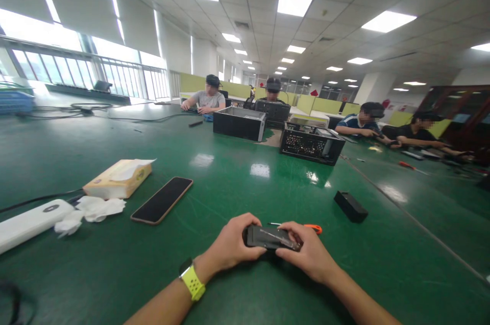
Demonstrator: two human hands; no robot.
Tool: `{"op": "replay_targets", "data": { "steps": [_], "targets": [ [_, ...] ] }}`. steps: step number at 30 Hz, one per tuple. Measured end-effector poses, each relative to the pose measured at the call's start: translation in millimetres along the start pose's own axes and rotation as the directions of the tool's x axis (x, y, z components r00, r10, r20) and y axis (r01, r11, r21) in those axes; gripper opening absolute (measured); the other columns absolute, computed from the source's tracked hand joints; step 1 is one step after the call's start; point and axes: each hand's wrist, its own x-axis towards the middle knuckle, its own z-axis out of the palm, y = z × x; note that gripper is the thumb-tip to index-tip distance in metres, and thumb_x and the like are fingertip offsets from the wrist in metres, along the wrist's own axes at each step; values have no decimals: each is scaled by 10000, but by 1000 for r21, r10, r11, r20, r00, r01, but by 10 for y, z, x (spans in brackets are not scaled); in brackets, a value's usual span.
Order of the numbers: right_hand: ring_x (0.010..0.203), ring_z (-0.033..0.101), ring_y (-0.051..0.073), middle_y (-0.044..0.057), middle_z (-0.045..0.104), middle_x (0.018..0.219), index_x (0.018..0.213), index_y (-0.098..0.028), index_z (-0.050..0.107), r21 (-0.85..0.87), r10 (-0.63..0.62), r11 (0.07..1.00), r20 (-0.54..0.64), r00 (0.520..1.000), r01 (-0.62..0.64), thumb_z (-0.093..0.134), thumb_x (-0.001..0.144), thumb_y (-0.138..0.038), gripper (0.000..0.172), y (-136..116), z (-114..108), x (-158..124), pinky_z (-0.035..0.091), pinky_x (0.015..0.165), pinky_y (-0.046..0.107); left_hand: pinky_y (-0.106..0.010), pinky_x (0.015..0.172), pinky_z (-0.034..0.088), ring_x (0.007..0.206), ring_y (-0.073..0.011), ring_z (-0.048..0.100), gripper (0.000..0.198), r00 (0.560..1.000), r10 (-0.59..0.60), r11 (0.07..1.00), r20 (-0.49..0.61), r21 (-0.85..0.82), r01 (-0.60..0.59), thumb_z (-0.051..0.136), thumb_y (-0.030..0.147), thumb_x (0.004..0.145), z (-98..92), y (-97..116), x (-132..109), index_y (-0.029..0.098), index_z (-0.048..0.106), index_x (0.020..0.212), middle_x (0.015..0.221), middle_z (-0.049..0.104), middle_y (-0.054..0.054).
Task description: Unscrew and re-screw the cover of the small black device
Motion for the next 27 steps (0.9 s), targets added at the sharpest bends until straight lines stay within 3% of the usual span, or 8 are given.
{"op": "replay_targets", "data": {
  "steps": [4, 6, 8, 12, 17, 22, 27],
  "targets": [
    [705, 553, 189, 14, 645, 778, 969, -189, 714, -22, -54, 998, -9, 999, 53, 747, 719, -385, 319, 28, 1, 11, 408, 665, 286, -238, 662, 406, 753, -178, 555, 305, 1000, 11, 1000, 18, 4, -11, 769, 224, 629, 4, -20, 3, 175, 641, 901, 843, 626, 1],
    [664, 544, 178, 12, 632, 716, 826, -184, 714, -14, -77, 997, -18, 997, 76, 655, 816, -418, 241, 81, -4, 32, 396, 648, 284, -242, 681, 415, 760, -178, 556, 293, 999, 17, 1000, 37, -19, -17, 773, 239, 643, 0, -21, 7, 173, 641, 896, 846, 625, 0],
    [633, 539, 174, 16, 619, 664, 730, -176, 695, -17, -84, 996, -41, 996, 83, 572, 882, -416, 309, 129, -15, 42, 391, 629, 285, -251, 709, 426, 773, -181, 560, 294, 999, 18, 999, 46, -39, -16, 781, 247, 651, -2, -19, 11, 168, 644, 899, 862, 630, -4],
    [715, 624, 197, 29, 713, 770, 860, -202, 735, 8, -95, 995, -33, 995, 95, 658, 833, -381, 197, 161, -25, 14, 451, 742, 312, -263, 726, 429, 777, -187, 571, 320, 998, -3, 999, 56, -43, 5, 805, 241, 628, 4, -28, 19, 164, 658, 902, 876, 652, -8],
    [811, 672, 230, 52, 762, 875, 945, -218, 757, 35, -115, 993, -50, 992, 116, 684, 827, -367, 203, 156, -15, -21, 436, 898, 378, -262, 732, 437, 790, -191, 587, 304, 998, 6, 1000, 66, -30, -4, 793, 242, 645, -14, -21, 17, 173, 672, 916, 886, 667, -9],
    [684, 618, 193, 33, 702, 740, 856, -202, 755, -27, -113, 994, -125, 986, 110, 643, 865, -370, 202, 150, 7, -7, 432, 677, 295, -285, 789, 457, 859, -211, 610, 339, 995, 44, 999, 84, -18, -42, 796, 252, 673, -69, 38, -6, 182, 674, 982, 943, 672, -27],
    [635, 589, 175, 15, 673, 677, 818, -206, 751, -89, -140, 988, -164, 976, 126, 647, 867, -369, 200, 125, 37, 2, 409, 638, 280, -361, 935, 458, 1012, -268, 606, 684, 988, 84, 996, 133, -39, -80, 883, 433, 592, -143, 52, -20, 219, 625, 1189, 1133, 658, -66]
  ]
}}
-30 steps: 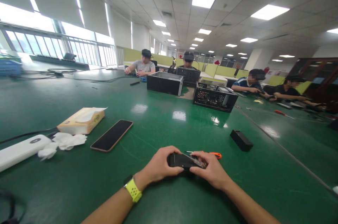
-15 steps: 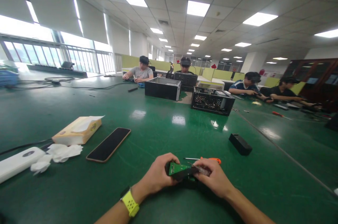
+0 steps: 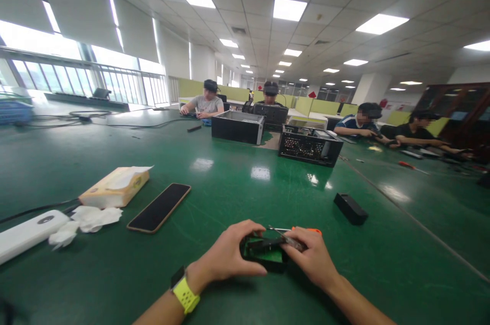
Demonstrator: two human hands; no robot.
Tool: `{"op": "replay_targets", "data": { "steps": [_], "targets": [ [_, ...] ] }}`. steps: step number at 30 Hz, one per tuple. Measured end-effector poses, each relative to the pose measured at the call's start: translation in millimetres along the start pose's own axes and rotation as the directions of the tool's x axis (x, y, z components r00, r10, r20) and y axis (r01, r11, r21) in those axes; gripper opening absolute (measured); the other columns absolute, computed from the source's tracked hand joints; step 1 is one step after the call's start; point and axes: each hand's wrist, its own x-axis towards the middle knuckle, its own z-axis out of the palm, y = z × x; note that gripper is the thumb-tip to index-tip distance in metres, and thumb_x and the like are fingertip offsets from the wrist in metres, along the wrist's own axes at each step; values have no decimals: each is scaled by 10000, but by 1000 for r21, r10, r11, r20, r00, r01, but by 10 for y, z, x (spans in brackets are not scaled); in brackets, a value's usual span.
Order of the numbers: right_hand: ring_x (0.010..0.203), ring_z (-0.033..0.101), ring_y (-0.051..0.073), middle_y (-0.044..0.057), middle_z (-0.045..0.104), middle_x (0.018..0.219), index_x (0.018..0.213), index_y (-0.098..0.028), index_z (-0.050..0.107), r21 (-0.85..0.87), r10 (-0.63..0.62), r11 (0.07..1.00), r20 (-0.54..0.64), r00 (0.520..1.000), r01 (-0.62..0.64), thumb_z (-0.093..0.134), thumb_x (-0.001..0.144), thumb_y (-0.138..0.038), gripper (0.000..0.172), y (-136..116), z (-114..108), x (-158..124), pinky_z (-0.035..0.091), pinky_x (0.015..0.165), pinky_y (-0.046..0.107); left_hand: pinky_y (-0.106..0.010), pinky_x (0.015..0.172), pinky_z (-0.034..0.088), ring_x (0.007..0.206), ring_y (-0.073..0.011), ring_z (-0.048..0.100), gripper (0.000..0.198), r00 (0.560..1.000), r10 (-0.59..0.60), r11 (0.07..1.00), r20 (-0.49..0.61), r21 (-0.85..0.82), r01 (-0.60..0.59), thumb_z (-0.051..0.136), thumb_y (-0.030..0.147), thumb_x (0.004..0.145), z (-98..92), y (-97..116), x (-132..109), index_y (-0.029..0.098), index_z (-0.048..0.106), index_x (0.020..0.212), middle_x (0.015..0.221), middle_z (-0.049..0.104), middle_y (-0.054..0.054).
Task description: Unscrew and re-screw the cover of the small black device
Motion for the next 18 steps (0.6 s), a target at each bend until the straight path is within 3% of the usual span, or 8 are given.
{"op": "replay_targets", "data": {
  "steps": [2, 6, 13, 18],
  "targets": [
    [630, 589, 174, 19, 673, 676, 811, -204, 751, -7, -5, 1000, -17, 1000, 5, 637, 875, -381, 220, -14, 6, -2, 414, 638, 281, -360, 924, 462, 998, -265, 611, 642, 1000, -1, 1000, -3, 4, 1, 854, 487, 633, -29, 0, 3, 211, 639, 1172, 1114, 665, -67],
    [635, 592, 178, 27, 668, 681, 810, -196, 740, -24, -50, 998, -25, 998, 49, 624, 886, -374, 226, -35, 1, -9, 419, 631, 281, -310, 838, 469, 895, -221, 624, 319, 1000, -1, 999, 16, 33, 0, 723, 420, 807, -91, 28, 19, 191, 698, 1027, 972, 685, -44],
    [688, 631, 174, 30, 716, 759, 847, -200, 725, 42, -110, 993, 33, 993, 109, 654, 874, -353, 171, 30, -39, -41, 448, 825, 330, -283, 808, 462, 865, -201, 626, 204, 1000, 4, 995, 27, 101, -7, 683, 363, 846, -160, 56, 2, 177, 711, 926, 928, 683, -41],
    [594, 570, 164, 14, 674, 698, 980, -199, 735, 59, -47, 997, 88, 995, 42, 692, 808, -452, 309, 68, -47, -60, 430, 615, 274, -287, 822, 461, 877, -207, 630, 204, 999, 33, 996, -20, 82, -31, 760, 311, 774, -144, 9, 9, 165, 712, 907, 919, 692, -43]
  ]
}}
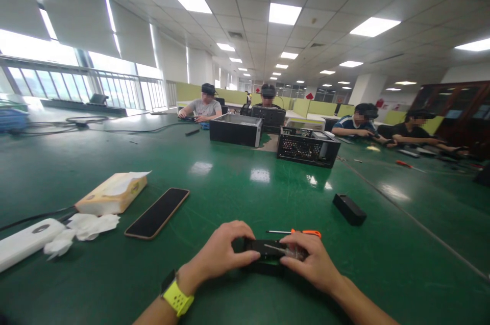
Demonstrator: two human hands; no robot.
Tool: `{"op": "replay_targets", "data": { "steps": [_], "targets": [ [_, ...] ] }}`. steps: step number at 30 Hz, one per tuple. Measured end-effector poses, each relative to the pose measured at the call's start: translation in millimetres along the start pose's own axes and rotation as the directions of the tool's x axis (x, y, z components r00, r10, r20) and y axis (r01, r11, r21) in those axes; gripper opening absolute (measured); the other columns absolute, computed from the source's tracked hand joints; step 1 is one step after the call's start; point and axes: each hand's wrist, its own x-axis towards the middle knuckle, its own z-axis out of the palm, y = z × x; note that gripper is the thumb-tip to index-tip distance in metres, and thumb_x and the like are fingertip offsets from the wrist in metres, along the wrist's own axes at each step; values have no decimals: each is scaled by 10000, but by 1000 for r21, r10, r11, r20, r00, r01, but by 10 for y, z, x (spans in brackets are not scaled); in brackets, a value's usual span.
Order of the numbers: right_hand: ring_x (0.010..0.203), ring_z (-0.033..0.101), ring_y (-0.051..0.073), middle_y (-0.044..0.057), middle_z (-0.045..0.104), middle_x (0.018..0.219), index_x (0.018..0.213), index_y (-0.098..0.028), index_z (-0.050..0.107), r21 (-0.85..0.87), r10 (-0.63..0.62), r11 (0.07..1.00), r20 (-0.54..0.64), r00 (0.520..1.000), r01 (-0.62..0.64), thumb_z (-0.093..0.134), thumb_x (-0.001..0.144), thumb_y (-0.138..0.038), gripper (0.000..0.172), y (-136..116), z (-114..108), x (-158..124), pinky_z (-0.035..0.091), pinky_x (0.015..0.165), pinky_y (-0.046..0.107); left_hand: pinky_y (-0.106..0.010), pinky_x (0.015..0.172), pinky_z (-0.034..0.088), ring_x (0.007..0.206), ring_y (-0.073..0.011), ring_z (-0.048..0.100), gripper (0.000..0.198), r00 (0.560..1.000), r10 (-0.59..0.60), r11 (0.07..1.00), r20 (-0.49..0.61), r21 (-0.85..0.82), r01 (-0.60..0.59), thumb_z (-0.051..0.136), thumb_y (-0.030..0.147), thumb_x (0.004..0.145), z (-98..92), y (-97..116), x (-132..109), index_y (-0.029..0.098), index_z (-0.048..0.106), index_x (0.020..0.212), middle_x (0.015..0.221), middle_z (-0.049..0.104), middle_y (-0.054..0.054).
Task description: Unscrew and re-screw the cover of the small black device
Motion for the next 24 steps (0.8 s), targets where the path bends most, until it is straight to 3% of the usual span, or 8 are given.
{"op": "replay_targets", "data": {
  "steps": [3, 6, 13, 17, 20, 24],
  "targets": [
    [557, 530, 156, -8, 598, 607, 907, -188, 737, -55, 103, 993, -7, 995, -104, 574, 863, -532, 383, -5, -53, 17, 394, 567, 259, -283, 829, 460, 892, -205, 636, 218, 999, 15, 999, -39, -42, -17, 771, 274, 758, -14, -12, 13, 154, 711, 929, 939, 697, -46],
    [628, 556, 166, 11, 628, 662, 798, -191, 711, -167, 186, 968, -12, 982, -185, 449, 943, -492, 424, 10, -178, 42, 389, 614, 267, -280, 812, 465, 881, -204, 641, 243, 1000, -12, 1000, 1, -16, 12, 781, 268, 750, -48, -21, 18, 156, 717, 956, 951, 699, -45],
    [647, 584, 179, 8, 677, 695, 702, -213, 706, -320, 301, 914, 128, 945, -248, 669, 788, -353, 169, 124, -381, 1, 336, 575, 257, -305, 856, 462, 925, -219, 638, 358, 996, -32, 999, 82, 27, 30, 819, 332, 727, -80, -56, -3, 189, 719, 1039, 1010, 703, -42],
    [679, 600, 193, 4, 691, 716, 753, -234, 719, -355, 324, 900, 154, 933, -254, 700, 744, -317, 86, 120, -356, -19, 345, 582, 261, -317, 860, 463, 930, -225, 636, 394, 995, -40, 999, 95, 22, 38, 807, 352, 746, -54, -49, -5, 193, 710, 1093, 1018, 697, -51],
    [718, 607, 198, 14, 695, 772, 793, -233, 718, -355, 320, 900, 142, 937, -253, 660, 789, -316, 101, 69, -359, -4, 387, 623, 275, -307, 852, 467, 924, -217, 635, 386, 995, -13, 1000, 97, -20, 15, 790, 373, 772, -32, -65, -3, 195, 711, 1104, 1010, 694, -50],
    [812, 613, 199, 42, 686, 887, 940, -212, 709, -191, 183, 969, 123, 975, -158, 552, 912, -387, 237, -46, -326, 25, 447, 754, 305, -298, 860, 463, 935, -211, 634, 376, 995, 12, 998, 99, -61, -6, 760, 396, 814, -25, -114, -3, 202, 707, 1132, 1024, 695, -48]
  ]
}}
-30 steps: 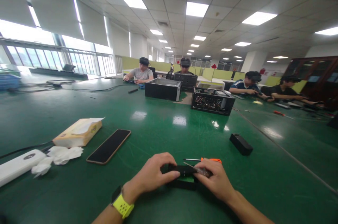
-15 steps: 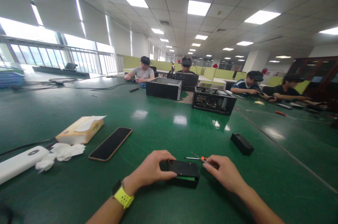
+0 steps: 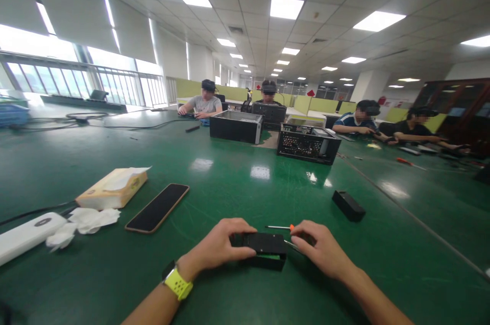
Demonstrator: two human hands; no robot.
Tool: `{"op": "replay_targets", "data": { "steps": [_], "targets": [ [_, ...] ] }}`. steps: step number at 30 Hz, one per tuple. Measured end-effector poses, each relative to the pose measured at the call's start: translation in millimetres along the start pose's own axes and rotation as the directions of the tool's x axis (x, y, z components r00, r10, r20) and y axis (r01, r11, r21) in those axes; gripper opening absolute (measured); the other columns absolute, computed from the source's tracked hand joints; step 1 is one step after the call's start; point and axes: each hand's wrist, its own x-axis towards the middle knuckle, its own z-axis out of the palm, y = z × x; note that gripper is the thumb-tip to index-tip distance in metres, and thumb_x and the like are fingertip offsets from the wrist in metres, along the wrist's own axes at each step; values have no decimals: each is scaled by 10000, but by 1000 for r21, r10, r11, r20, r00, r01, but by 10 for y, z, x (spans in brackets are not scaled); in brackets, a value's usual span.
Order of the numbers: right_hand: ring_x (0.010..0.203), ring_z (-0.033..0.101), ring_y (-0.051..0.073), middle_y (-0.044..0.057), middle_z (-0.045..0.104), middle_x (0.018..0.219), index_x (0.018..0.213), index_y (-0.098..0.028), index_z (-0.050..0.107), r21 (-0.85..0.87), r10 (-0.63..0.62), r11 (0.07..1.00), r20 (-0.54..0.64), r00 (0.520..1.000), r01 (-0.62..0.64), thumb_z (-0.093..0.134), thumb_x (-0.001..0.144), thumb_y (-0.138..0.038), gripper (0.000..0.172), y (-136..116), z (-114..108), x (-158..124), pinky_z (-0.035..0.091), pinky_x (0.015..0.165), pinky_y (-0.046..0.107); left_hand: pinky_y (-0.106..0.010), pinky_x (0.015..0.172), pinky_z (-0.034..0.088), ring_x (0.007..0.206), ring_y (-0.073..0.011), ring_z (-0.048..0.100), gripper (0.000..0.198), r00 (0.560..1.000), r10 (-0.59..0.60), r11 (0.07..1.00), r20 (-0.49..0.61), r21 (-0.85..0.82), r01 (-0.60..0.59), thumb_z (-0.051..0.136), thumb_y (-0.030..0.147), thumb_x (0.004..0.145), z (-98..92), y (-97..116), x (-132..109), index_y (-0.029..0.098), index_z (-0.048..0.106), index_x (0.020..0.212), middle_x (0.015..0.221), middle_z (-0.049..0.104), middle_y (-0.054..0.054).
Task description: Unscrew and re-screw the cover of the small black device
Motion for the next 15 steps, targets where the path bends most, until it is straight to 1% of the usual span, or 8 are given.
{"op": "replay_targets", "data": {
  "steps": [1, 3, 4, 5, 7, 9, 15],
  "targets": [
    [845, 615, 210, 52, 686, 931, 1025, -207, 700, 51, -47, 998, 1, 999, 47, 593, 892, -427, 279, -34, 24, 1, 456, 781, 317, -297, 863, 461, 939, -210, 634, 375, 1000, 0, 1000, 1, -6, 0, 756, 397, 820, -1, -12, 0, 205, 705, 1139, 1027, 695, -46],
    [948, 612, 244, 80, 679, 1059, 1189, -201, 651, 111, -111, 988, 20, 994, 108, 721, 789, -486, 496, -93, 93, 3, 458, 854, 351, -295, 875, 455, 951, -208, 633, 368, 1000, 8, 1000, 3, -20, -8, 748, 394, 831, -2, -31, -1, 212, 702, 1148, 1037, 697, -41],
    [999, 602, 260, 91, 669, 1113, 1231, -198, 631, 123, -123, 985, 27, 992, 119, 765, 747, -485, 579, -117, 132, 5, 449, 894, 370, -293, 880, 453, 956, -208, 632, 361, 1000, 13, 1000, 1, -26, -13, 744, 392, 837, -1, -39, -2, 214, 702, 1149, 1041, 697, -40],
    [1032, 592, 269, 97, 661, 1142, 1239, -195, 627, 134, -125, 984, 28, 992, 121, 787, 729, -469, 601, -138, 169, 7, 438, 922, 382, -292, 884, 452, 962, -208, 631, 355, 1000, 17, 999, -2, -30, -17, 740, 390, 841, 1, -45, -3, 215, 702, 1148, 1044, 698, -39],
    [1016, 590, 259, 90, 656, 1123, 1186, -187, 646, 164, -114, 980, 8, 993, 111, 791, 738, -416, 523, -168, 224, 15, 437, 915, 378, -297, 894, 450, 976, -213, 629, 361, 1000, 12, 1000, -7, -27, -12, 739, 391, 842, 4, -55, -5, 217, 699, 1156, 1056, 698, -40],
    [947, 588, 234, 70, 642, 1073, 1132, -187, 651, 206, -107, 973, -12, 994, 107, 795, 735, -364, 458, -190, 247, 23, 453, 847, 347, -307, 910, 446, 998, -221, 625, 385, 1000, -3, 1000, -13, -16, 3, 744, 400, 836, 6, -61, -10, 224, 692, 1174, 1078, 696, -43],
    [824, 548, 195, 21, 595, 959, 1042, -199, 630, 260, -82, 962, -27, 996, 86, 804, 695, -277, 396, -210, 258, 19, 429, 709, 298, -314, 928, 446, 1020, -226, 625, 446, 1000, -20, 999, 6, -27, 20, 758, 417, 818, 7, -71, -22, 234, 675, 1217, 1116, 683, -45]
  ]
}}
